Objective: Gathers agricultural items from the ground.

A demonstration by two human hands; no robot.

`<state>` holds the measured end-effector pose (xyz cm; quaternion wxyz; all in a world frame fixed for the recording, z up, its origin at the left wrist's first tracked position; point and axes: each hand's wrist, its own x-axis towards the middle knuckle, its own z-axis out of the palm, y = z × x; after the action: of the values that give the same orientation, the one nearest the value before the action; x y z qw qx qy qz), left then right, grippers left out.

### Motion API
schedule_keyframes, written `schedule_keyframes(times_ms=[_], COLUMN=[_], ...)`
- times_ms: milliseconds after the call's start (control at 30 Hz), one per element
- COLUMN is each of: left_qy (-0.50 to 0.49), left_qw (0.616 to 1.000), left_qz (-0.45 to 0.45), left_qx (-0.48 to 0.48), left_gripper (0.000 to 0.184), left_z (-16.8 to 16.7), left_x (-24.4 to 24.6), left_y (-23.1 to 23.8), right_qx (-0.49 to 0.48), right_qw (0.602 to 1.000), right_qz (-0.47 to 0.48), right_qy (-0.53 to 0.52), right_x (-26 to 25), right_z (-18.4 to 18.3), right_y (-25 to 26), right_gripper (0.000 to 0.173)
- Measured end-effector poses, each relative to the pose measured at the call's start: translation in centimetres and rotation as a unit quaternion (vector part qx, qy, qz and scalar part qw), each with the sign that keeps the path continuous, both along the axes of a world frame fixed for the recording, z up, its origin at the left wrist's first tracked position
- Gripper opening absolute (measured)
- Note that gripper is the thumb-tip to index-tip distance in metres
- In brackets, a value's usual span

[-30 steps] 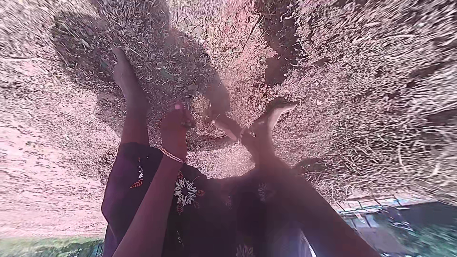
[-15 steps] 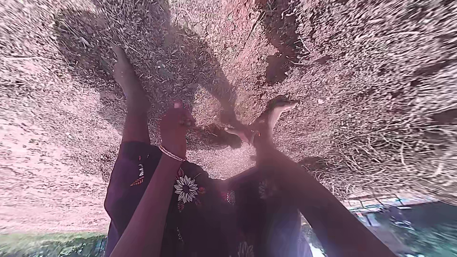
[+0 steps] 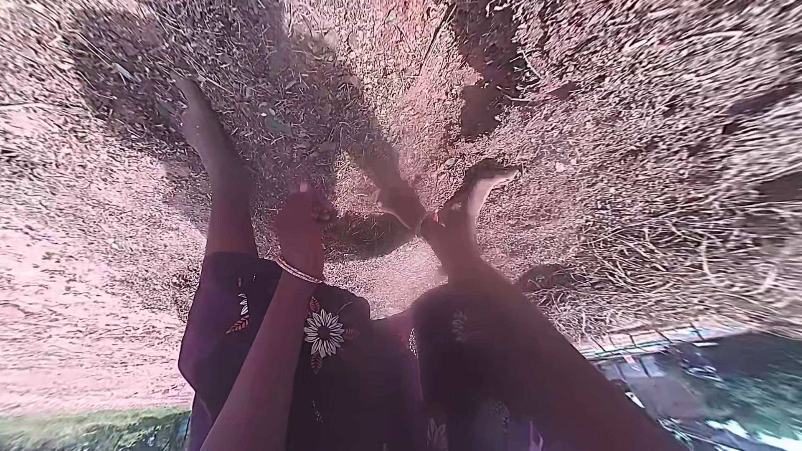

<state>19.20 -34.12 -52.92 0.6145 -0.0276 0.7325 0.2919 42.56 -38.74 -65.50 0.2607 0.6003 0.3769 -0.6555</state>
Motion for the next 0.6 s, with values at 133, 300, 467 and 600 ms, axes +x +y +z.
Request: schedule_keyframes(times_ms=[133,300,467,600], left_qy=[-0.007,0.010,0.005,-0.008], left_qw=[0.999,0.999,0.999,0.999], left_qz=[-0.028,-0.031,-0.033,-0.047], left_qx=[0.014,0.007,-0.008,0.005], left_gripper=[0.042,0.040,0.043,0.042], left_z=[0.2,0.6,0.8,1.4], left_x=[0.4,-0.6,-0.9,-1.1], left_y=[0.4,1.1,1.7,2.4], right_qx=[-0.147,0.054,-0.114,-0.082], right_qw=[0.983,0.976,0.957,0.982], right_qz=[0.031,0.083,0.141,0.161], right_qy=[0.103,-0.194,-0.227,-0.060], right_x=[0.7,5.0,-0.2,-2.3], right_z=[6.5,0.5,0.7,2.7], right_y=[2.2,2.9,5.7,2.6], right_gripper=[0.053,0.044,0.057,0.037])
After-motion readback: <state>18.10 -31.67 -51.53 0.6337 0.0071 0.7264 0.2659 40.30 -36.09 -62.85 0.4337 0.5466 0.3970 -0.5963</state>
